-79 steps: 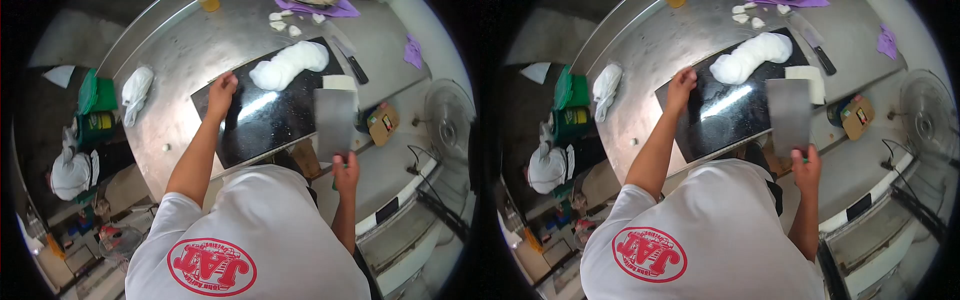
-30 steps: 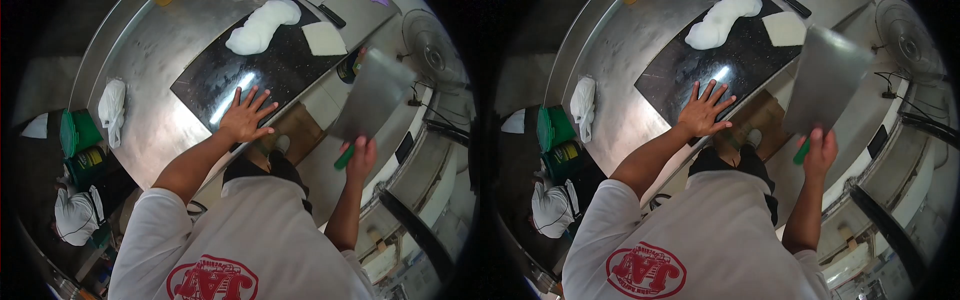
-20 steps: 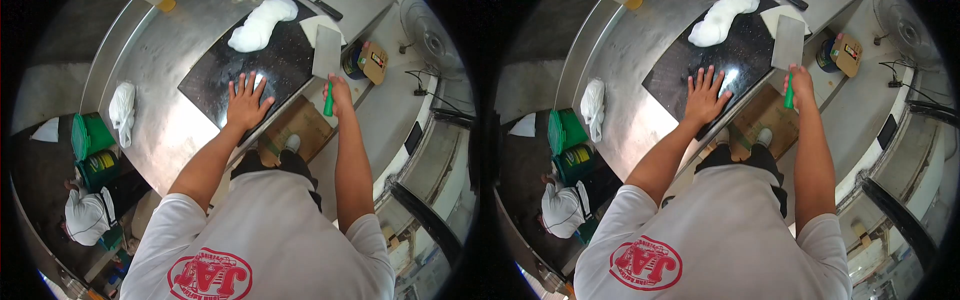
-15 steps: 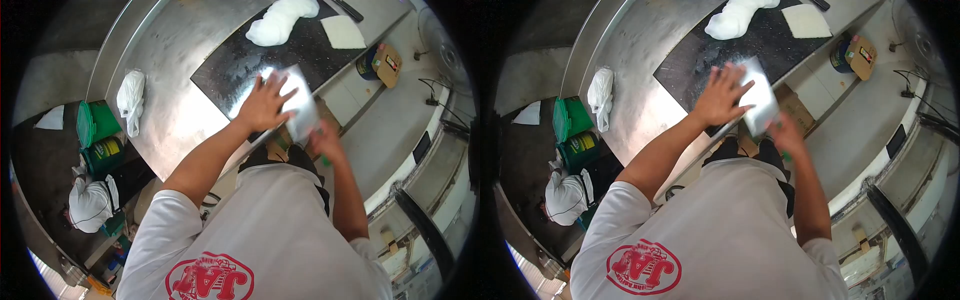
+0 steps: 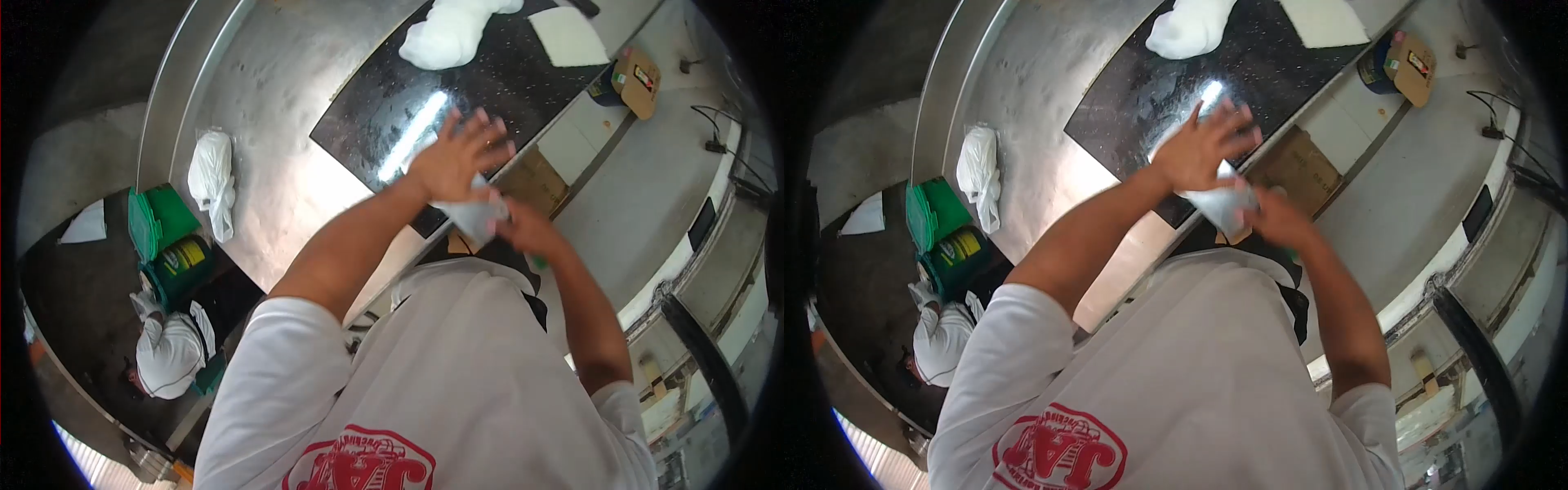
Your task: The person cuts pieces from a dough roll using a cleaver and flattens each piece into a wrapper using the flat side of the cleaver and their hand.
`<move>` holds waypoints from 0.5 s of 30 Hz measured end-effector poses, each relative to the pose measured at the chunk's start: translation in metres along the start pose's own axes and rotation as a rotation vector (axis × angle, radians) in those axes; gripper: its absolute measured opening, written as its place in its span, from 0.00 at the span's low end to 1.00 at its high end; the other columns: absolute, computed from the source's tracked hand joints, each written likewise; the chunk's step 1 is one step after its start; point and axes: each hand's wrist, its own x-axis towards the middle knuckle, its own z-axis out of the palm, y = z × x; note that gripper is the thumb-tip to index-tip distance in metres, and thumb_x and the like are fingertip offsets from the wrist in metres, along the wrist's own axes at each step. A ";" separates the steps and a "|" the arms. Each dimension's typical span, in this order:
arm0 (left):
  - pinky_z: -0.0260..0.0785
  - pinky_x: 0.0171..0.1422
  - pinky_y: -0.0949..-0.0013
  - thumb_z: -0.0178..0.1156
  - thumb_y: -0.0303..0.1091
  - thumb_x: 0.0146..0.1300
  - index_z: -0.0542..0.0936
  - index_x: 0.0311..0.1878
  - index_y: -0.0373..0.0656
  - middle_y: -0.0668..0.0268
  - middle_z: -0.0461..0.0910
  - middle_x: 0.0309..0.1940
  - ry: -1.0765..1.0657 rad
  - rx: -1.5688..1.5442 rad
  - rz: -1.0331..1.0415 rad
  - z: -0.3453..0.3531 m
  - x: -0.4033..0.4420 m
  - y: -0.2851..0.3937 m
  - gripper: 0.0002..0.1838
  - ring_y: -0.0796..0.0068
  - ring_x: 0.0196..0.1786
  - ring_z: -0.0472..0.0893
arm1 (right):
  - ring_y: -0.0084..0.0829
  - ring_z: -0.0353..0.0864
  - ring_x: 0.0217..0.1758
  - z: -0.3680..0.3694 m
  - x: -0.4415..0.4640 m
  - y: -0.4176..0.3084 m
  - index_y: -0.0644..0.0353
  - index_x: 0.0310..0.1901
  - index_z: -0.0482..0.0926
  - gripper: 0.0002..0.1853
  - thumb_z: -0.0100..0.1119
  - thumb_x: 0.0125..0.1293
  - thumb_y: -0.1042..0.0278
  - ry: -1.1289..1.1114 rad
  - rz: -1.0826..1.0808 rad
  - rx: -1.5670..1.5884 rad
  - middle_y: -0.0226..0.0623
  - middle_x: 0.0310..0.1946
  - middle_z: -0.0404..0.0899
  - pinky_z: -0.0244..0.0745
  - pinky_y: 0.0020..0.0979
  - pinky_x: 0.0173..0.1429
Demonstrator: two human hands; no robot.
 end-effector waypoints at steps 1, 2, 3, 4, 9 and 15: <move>0.37 0.85 0.32 0.49 0.73 0.68 0.66 0.79 0.62 0.61 0.58 0.82 -0.157 -0.067 0.175 -0.001 -0.021 0.013 0.42 0.54 0.85 0.52 | 0.54 0.86 0.49 0.030 -0.014 0.032 0.65 0.56 0.79 0.28 0.71 0.64 0.51 0.064 -0.162 0.033 0.53 0.41 0.86 0.79 0.49 0.54; 0.37 0.85 0.31 0.50 0.74 0.67 0.67 0.78 0.62 0.62 0.59 0.82 -0.308 -0.132 0.356 0.000 -0.033 0.016 0.42 0.55 0.85 0.52 | 0.54 0.86 0.49 0.047 -0.026 0.026 0.65 0.56 0.79 0.28 0.71 0.64 0.51 0.046 -0.153 0.041 0.53 0.41 0.86 0.79 0.49 0.54; 0.37 0.85 0.31 0.50 0.74 0.67 0.67 0.78 0.62 0.62 0.59 0.82 -0.311 -0.139 0.360 0.004 -0.026 0.002 0.42 0.55 0.85 0.52 | 0.54 0.86 0.51 0.063 -0.028 0.017 0.65 0.55 0.79 0.29 0.73 0.61 0.51 0.278 -0.169 -0.169 0.54 0.43 0.86 0.79 0.49 0.56; 0.37 0.85 0.32 0.50 0.74 0.67 0.68 0.78 0.62 0.63 0.61 0.81 -0.251 -0.100 0.357 0.009 -0.015 -0.007 0.42 0.56 0.85 0.53 | 0.55 0.86 0.51 0.061 -0.022 0.011 0.65 0.55 0.79 0.30 0.74 0.60 0.50 0.392 -0.162 -0.275 0.55 0.44 0.86 0.79 0.48 0.57; 0.35 0.86 0.36 0.48 0.72 0.69 0.68 0.78 0.63 0.63 0.62 0.81 -0.079 0.035 0.283 0.004 0.018 -0.040 0.40 0.57 0.85 0.53 | 0.57 0.86 0.54 -0.021 0.029 -0.040 0.69 0.58 0.75 0.37 0.76 0.56 0.49 0.110 0.221 -0.211 0.59 0.47 0.85 0.78 0.49 0.58; 0.36 0.86 0.36 0.47 0.72 0.70 0.69 0.77 0.63 0.63 0.62 0.80 -0.053 0.035 0.232 0.002 -0.003 -0.022 0.39 0.56 0.85 0.54 | 0.56 0.86 0.52 0.034 0.005 0.004 0.67 0.59 0.75 0.35 0.76 0.56 0.53 0.167 0.152 -0.135 0.58 0.46 0.85 0.79 0.49 0.57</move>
